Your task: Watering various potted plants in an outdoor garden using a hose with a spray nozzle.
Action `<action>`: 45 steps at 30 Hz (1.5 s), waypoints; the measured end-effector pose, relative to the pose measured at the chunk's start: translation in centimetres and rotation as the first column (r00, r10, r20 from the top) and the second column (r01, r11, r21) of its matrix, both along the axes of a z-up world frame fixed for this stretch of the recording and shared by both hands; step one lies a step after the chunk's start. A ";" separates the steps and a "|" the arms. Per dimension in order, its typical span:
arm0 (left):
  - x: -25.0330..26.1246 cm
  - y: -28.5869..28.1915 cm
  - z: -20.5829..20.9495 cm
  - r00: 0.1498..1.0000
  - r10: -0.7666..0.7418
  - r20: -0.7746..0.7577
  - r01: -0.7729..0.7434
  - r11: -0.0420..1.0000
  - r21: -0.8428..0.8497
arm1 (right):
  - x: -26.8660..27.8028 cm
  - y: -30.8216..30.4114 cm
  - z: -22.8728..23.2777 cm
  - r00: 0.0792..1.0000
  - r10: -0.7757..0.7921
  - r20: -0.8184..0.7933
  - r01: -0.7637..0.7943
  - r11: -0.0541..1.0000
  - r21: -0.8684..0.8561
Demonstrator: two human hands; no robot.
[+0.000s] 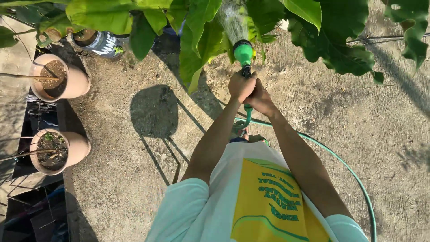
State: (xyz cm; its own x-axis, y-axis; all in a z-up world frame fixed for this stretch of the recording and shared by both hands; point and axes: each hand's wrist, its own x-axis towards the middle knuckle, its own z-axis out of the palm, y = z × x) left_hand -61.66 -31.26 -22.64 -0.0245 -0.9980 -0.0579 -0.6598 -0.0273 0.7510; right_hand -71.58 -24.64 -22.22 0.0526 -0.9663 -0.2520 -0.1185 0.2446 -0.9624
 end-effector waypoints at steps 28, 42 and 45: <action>0.7 0.1 3.5 0.830 0.062 -0.554 0.101 0.961 0.259 | 1.1 -3.2 -3.2 0.929 -0.273 0.248 0.198 0.936 0.290; 0.6 0.0 1.7 0.885 0.092 -0.456 0.096 0.923 0.373 | 0.3 -3.2 -7.5 0.889 -0.288 0.356 0.182 0.935 0.303; 0.8 0.0 1.5 0.885 0.098 -0.456 0.091 0.923 0.374 | 0.7 -3.4 -5.3 0.907 -0.266 0.327 0.172 0.942 0.288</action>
